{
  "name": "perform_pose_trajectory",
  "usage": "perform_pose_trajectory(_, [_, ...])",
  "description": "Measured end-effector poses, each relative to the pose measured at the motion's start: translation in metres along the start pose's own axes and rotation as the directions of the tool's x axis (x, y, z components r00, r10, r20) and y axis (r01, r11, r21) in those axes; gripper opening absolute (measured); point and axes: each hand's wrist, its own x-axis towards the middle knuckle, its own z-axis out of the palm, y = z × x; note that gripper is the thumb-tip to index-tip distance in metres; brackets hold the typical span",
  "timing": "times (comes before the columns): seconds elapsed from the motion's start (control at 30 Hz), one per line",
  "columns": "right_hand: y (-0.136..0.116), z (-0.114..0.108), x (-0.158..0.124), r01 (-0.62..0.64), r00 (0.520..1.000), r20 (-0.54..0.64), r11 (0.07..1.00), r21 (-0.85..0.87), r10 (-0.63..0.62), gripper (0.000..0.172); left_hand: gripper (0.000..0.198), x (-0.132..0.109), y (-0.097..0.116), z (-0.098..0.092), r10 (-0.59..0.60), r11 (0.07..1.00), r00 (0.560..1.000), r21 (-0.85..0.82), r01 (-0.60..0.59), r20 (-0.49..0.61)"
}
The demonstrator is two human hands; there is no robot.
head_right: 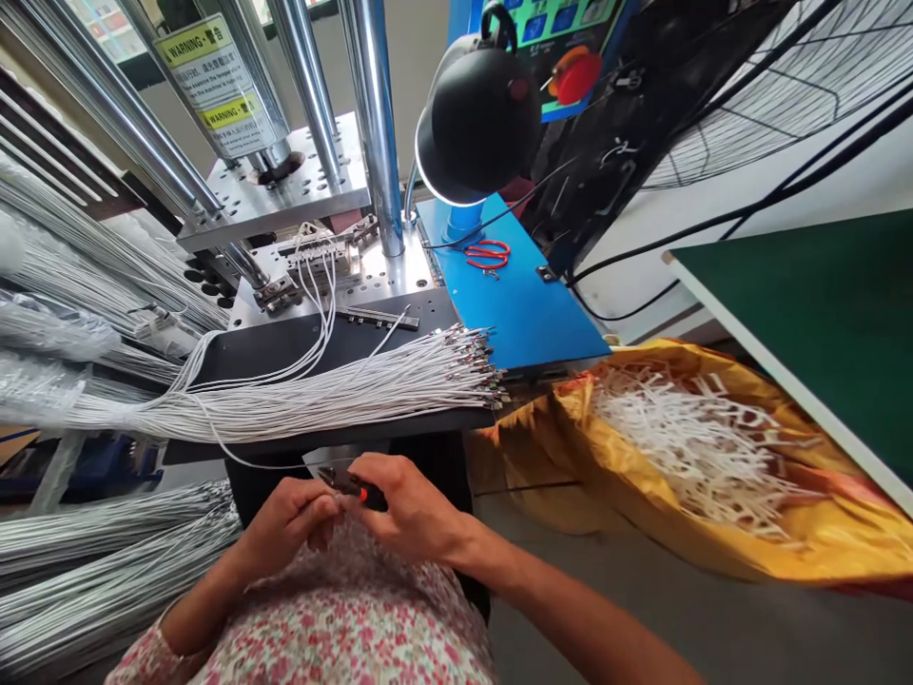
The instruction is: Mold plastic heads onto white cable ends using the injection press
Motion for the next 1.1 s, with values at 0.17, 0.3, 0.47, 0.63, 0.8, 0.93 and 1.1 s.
perform_pose_trajectory(0.17, [0.005, 0.006, 0.0, -0.014, 1.0, 0.023, 0.991, -0.134, 0.017, 0.009, 0.04, -0.003, -0.001, -0.005, 0.13, 0.906, 0.991, 0.41, -0.109, -0.024])
perform_pose_trajectory(0.3, [0.009, 0.014, 0.002, -0.048, 0.997, -0.069, 0.979, -0.197, 0.035, 0.014, 0.035, -0.005, 0.001, 0.003, 0.361, 0.734, 0.932, 0.628, -0.259, -0.037])
perform_pose_trajectory(0.47, [0.01, 0.025, 0.004, -0.082, 0.984, -0.173, 0.971, -0.223, 0.044, 0.017, 0.027, -0.004, -0.004, 0.013, 0.485, 0.566, 0.874, 0.774, -0.284, -0.034])
perform_pose_trajectory(0.63, [0.011, 0.028, 0.003, -0.04, 0.975, -0.22, 0.972, -0.231, -0.012, 0.012, 0.027, -0.001, -0.009, 0.009, 0.518, 0.529, 0.854, 0.804, -0.273, -0.052])
perform_pose_trajectory(0.8, [0.016, 0.024, 0.003, 0.026, 0.98, -0.184, 0.97, -0.242, -0.072, 0.008, 0.026, 0.002, -0.007, 0.003, 0.543, 0.532, 0.838, 0.793, -0.296, -0.052])
perform_pose_trajectory(0.93, [0.02, 0.026, 0.005, 0.055, 0.975, -0.189, 0.952, -0.3, -0.116, 0.01, 0.027, 0.003, -0.007, 0.006, 0.566, 0.498, 0.823, 0.815, -0.296, -0.047])
perform_pose_trajectory(1.1, [0.021, 0.035, 0.005, 0.073, 0.958, -0.243, 0.949, -0.307, -0.152, 0.011, 0.027, -0.001, -0.013, 0.01, 0.598, 0.456, 0.801, 0.831, -0.317, -0.023])
